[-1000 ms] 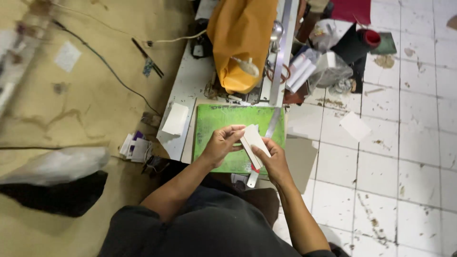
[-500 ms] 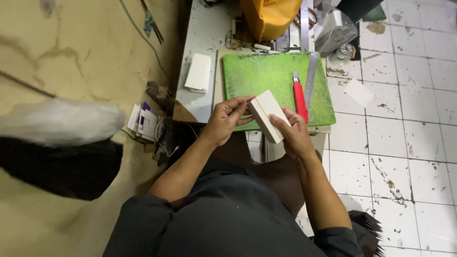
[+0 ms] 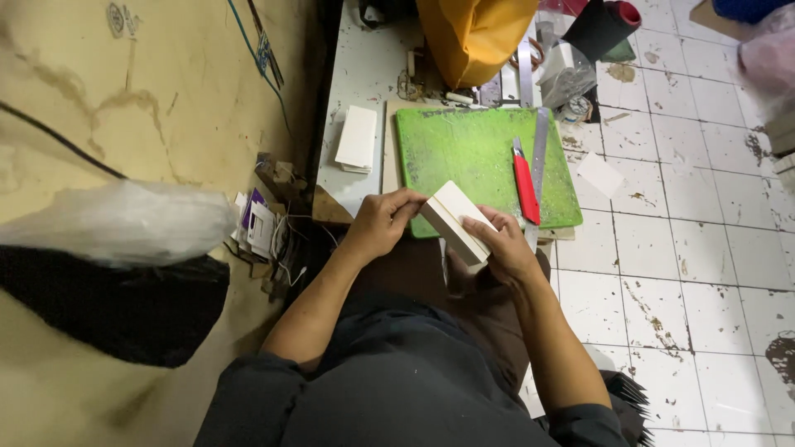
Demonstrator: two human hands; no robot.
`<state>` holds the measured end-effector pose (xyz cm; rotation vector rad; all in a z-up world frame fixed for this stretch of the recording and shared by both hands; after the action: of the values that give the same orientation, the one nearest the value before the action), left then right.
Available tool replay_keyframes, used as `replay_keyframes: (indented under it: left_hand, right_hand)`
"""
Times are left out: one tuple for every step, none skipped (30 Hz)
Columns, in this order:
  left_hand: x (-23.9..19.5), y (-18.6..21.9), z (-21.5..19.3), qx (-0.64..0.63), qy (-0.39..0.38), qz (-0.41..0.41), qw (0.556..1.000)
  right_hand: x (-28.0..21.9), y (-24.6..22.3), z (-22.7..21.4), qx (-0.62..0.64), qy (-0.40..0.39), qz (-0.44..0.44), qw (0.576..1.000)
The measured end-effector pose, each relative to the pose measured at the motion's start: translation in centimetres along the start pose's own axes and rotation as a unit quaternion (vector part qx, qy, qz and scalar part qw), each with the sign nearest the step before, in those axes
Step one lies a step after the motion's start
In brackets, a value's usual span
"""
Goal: Trimming a stack of small white paper cards using a utility knife and a metal ruler on a cutting mat
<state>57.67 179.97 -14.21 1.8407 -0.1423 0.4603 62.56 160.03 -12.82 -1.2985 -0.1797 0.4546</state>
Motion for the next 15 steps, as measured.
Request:
replay_keyframes:
  left_hand:
    - [0.2, -0.9, -0.1, -0.001, 0.000, -0.004, 1.000]
    - [0.4, -1.7, -0.2, 0.032, -0.006, 0.010, 0.999]
    - [0.8, -2.6, -0.3, 0.066, -0.011, 0.026, 0.997]
    - [1.1, -3.4, -0.2, 0.065, -0.012, 0.022, 0.998]
    - [1.2, -4.0, -0.4, 0.093, 0.014, 0.033, 0.995]
    - [1.3, -4.6, -0.5, 0.121, 0.040, 0.044, 0.991]
    - [1.9, -4.3, -0.5, 0.122, 0.040, 0.040, 0.991]
    - [2.3, -3.9, -0.8, 0.117, 0.080, 0.032, 0.989]
    - [3.0, -3.4, -1.2, 0.112, 0.119, 0.027, 0.986]
    - [3.3, -3.7, -1.2, 0.115, 0.118, 0.025, 0.986]
    - [3.6, -3.8, -1.4, 0.139, 0.146, 0.032, 0.979]
    - [3.7, -3.7, -1.7, 0.162, 0.174, 0.038, 0.971]
    - [4.1, -3.4, -1.9, 0.167, 0.174, 0.039, 0.970]
    - [4.4, -3.2, -2.3, 0.142, 0.194, 0.027, 0.970]
    - [4.6, -3.0, -2.7, 0.115, 0.217, 0.015, 0.969]
  right_hand:
    - [0.7, 0.3, 0.0, 0.000, 0.001, 0.004, 1.000]
    - [1.4, 0.7, 0.0, -0.007, -0.005, 0.019, 1.000]
    - [2.3, 1.1, 0.0, -0.014, -0.011, 0.033, 0.999]
    - [3.2, 1.2, 0.2, -0.014, -0.011, 0.036, 0.999]
    - [4.2, 1.3, 0.6, -0.019, -0.026, 0.030, 0.999]
    - [5.2, 1.3, 0.9, -0.024, -0.041, 0.024, 0.999]
    - [6.1, 1.4, 1.0, -0.022, -0.042, 0.027, 0.998]
    - [6.9, 1.3, 1.0, -0.023, -0.046, 0.023, 0.998]
    - [7.8, 1.2, 1.1, -0.023, -0.050, 0.016, 0.998]
    - [8.6, 1.1, 1.2, -0.019, -0.051, 0.017, 0.998]
    - [9.3, 0.9, 1.4, -0.034, -0.057, 0.010, 0.998]
    - [10.0, 0.8, 1.5, -0.049, -0.064, 0.003, 0.997]
    - [10.4, 0.5, 1.8, -0.046, -0.067, 0.002, 0.997]
    - [10.9, 0.2, 2.2, -0.050, -0.076, -0.002, 0.996]
    - [11.3, -0.1, 2.6, -0.057, -0.088, -0.005, 0.994]
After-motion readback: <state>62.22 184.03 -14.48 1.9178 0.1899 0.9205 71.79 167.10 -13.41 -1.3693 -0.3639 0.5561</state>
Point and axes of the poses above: each hand's wrist, its own x-axis towards the middle knuckle, its own z-axis out of the palm, y = z × x, the point moved 5 cm from there along x, towards the middle knuckle, and after that the axes turned 4 degrees about -z, right-handed, at the moved point
